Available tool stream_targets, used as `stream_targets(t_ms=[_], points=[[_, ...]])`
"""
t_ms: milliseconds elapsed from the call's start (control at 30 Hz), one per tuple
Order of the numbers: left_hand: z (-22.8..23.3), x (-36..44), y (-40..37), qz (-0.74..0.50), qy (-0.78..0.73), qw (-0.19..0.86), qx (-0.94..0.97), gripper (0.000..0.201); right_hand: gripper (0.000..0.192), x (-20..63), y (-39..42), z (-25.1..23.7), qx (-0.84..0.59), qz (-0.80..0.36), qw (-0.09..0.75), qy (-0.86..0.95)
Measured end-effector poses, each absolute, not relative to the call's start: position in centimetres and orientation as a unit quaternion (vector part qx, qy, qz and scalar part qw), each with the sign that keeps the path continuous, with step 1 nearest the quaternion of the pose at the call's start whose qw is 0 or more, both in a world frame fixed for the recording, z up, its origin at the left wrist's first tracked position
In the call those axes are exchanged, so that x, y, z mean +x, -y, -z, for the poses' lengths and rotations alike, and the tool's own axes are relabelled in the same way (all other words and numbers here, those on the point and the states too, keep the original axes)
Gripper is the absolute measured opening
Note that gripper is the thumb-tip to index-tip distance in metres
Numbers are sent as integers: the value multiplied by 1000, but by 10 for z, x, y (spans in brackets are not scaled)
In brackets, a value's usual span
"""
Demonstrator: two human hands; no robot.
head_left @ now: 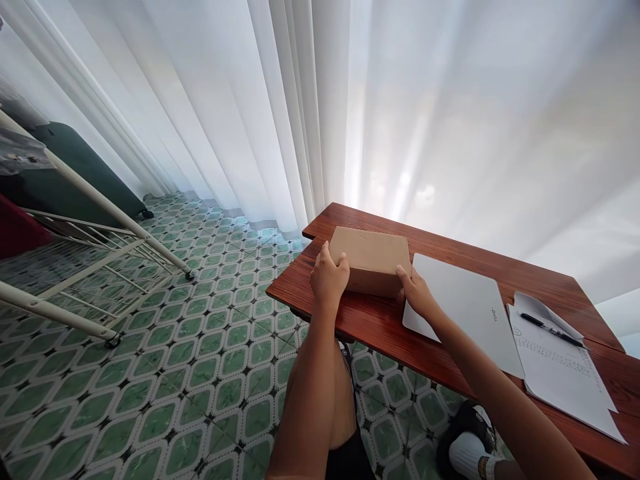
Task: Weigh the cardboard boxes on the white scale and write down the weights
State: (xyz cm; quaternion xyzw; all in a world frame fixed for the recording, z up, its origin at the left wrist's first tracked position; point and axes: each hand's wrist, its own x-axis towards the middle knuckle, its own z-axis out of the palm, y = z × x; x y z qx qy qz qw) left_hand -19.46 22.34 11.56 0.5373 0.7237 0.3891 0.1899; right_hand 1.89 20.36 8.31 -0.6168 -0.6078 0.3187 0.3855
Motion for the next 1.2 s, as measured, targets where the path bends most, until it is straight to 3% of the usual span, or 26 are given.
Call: stream_targets(t_ms=[1200], points=[[-119, -185, -217, -421, -726, 120, 530, 58, 55, 20, -202, -89, -590, -345, 429, 591]])
